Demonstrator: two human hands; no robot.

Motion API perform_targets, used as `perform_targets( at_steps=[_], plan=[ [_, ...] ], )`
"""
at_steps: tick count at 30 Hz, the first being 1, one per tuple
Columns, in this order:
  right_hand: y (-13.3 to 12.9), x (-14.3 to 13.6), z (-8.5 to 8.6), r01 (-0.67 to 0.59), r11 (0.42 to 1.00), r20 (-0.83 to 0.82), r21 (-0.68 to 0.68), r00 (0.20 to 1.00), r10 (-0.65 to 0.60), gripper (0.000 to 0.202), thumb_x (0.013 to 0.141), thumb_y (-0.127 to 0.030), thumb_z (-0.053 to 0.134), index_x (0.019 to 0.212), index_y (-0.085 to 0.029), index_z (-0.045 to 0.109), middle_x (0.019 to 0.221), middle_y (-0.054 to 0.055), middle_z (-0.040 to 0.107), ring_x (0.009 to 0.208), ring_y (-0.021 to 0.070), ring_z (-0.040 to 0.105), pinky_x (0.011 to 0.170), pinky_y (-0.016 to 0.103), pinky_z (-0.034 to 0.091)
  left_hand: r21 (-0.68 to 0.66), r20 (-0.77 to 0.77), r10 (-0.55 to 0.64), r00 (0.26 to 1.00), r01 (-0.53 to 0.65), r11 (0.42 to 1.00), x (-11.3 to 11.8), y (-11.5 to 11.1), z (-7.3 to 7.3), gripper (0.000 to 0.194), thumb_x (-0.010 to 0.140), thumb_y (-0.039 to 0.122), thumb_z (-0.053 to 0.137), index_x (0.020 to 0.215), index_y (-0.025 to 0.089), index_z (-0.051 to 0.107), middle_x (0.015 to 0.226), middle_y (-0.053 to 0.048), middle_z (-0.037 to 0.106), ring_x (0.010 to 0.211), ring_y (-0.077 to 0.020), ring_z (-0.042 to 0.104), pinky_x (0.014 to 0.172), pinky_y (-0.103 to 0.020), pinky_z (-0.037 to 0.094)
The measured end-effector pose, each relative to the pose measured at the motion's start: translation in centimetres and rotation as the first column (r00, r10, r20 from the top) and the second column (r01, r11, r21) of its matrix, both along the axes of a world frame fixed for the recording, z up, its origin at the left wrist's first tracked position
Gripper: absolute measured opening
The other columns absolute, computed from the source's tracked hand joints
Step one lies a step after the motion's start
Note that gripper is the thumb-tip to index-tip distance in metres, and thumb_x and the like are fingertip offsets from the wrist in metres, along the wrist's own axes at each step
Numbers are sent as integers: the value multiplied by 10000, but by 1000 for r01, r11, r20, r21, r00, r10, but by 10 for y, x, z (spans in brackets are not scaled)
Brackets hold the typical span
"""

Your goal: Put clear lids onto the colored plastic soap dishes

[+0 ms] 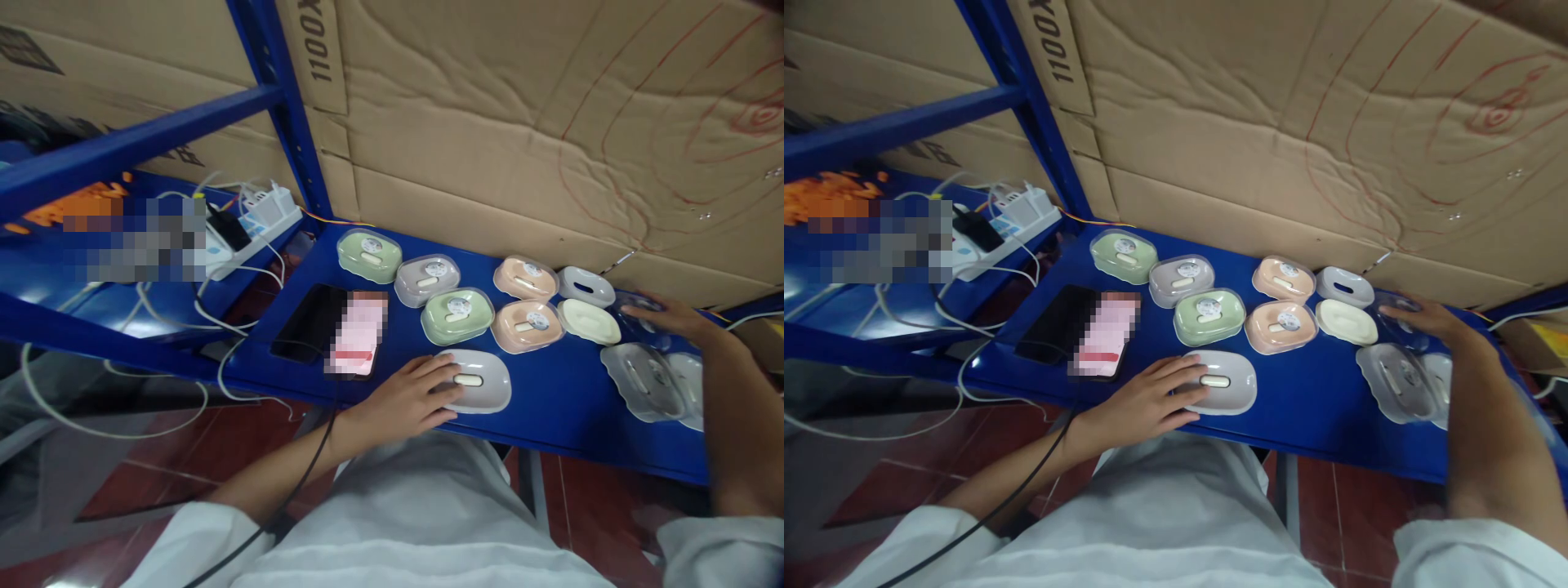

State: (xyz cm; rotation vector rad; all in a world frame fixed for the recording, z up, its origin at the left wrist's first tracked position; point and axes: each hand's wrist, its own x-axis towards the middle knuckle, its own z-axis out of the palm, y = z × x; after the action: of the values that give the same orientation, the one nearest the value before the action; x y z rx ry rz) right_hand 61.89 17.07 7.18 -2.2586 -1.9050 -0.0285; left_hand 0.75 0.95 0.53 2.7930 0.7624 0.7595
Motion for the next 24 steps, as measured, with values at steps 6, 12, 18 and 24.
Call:
perform_targets(
  at_steps=[6,12,18,24],
  plan=[
    [-6,-12,27,269,962,-19,43,963,-268,510,952,-499,696,1340,-174,756,1277,202,774,1162,324,710,1016,446,481,-10,0,-3,1000,3,1000,0,0,0,374,1072,403,651,1398,219,656,1538,-107,636,1537,-276,495,1243,-482,464],
    [-44,-61,44,88,980,87,181,991,-106,407,1013,-389,582,1331,-202,753,1239,166,795,1196,286,726,1001,380,502,15,-8,-8,1000,8,1000,1,0,2,353,1092,401,610,1377,199,662,1535,-106,637,1514,-299,517,1221,-501,484],
    [-74,-119,57,-291,891,300,349,935,188,447,1027,-180,403,1313,-194,746,1393,149,718,1344,269,634,1135,380,472,20,-14,-10,1000,10,1000,1,1,3,346,1096,409,603,1372,209,663,1527,-102,642,1518,-286,514,1226,-480,479],
    [-95,-170,70,-416,831,619,368,777,115,367,1085,-273,485,1351,-255,736,1071,119,753,1011,269,639,879,371,455,16,-17,-14,1000,15,1000,1,2,0,364,1090,407,615,1389,204,650,1534,-117,634,1520,-292,514,1229,-493,483]
  ],
)
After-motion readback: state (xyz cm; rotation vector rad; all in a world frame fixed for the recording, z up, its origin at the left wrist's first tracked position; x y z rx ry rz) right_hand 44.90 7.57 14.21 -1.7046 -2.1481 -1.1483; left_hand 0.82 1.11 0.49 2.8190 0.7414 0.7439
